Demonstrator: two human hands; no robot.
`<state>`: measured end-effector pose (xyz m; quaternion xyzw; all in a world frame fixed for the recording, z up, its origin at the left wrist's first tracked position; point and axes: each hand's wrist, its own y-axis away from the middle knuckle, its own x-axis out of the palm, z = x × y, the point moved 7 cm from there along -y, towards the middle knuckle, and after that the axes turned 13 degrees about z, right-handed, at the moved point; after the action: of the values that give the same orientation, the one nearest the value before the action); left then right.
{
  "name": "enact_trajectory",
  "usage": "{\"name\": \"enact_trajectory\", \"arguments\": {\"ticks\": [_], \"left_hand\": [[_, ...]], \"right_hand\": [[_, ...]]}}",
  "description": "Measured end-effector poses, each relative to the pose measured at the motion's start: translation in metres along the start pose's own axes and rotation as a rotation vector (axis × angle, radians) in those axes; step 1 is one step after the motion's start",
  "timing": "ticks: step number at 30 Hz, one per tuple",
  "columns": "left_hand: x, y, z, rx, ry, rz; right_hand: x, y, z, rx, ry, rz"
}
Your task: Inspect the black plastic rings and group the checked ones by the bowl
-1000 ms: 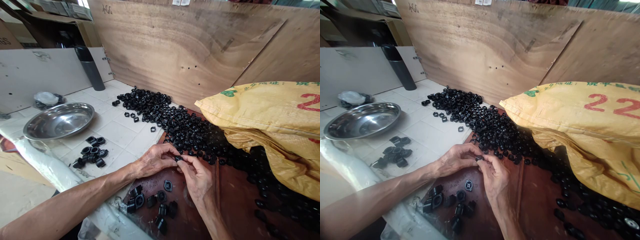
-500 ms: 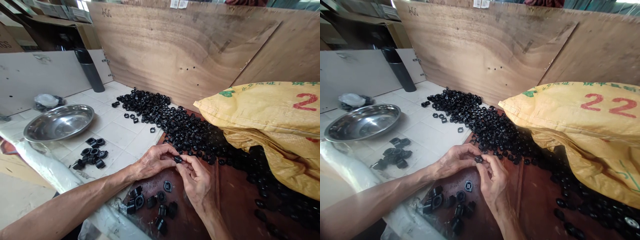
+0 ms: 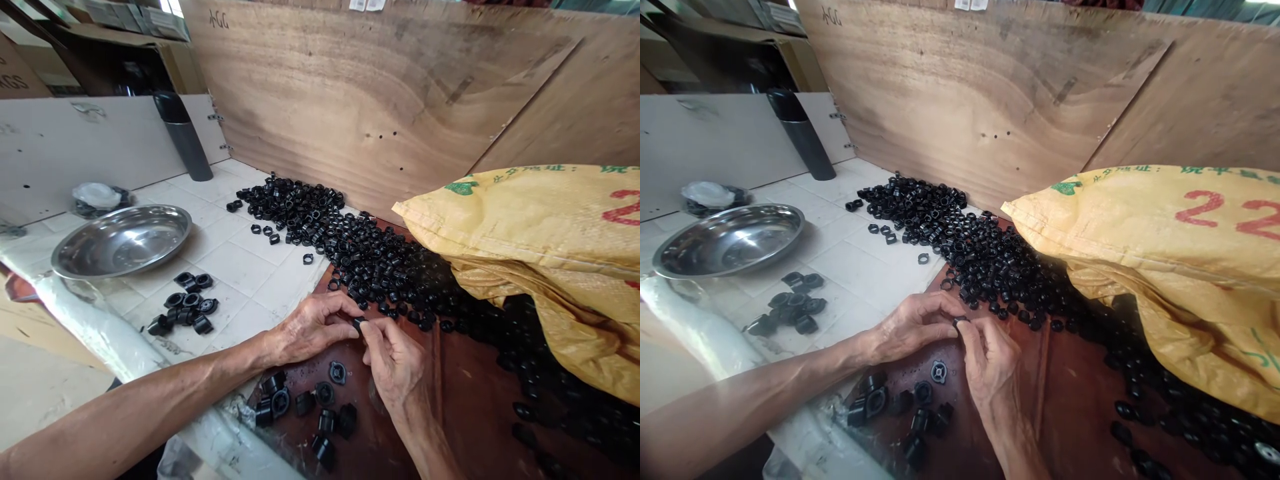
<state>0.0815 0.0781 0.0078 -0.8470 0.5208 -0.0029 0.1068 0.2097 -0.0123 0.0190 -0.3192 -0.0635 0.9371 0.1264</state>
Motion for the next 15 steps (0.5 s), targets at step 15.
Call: {"name": "enact_trajectory", "arguments": {"ticks": [15], "left_hand": [[0.001, 0.0, -0.014, 0.052, -0.107, 0.031]], "right_hand": [[-0.005, 0.0, 0.008, 0.001, 0.145, -0.006]]}}
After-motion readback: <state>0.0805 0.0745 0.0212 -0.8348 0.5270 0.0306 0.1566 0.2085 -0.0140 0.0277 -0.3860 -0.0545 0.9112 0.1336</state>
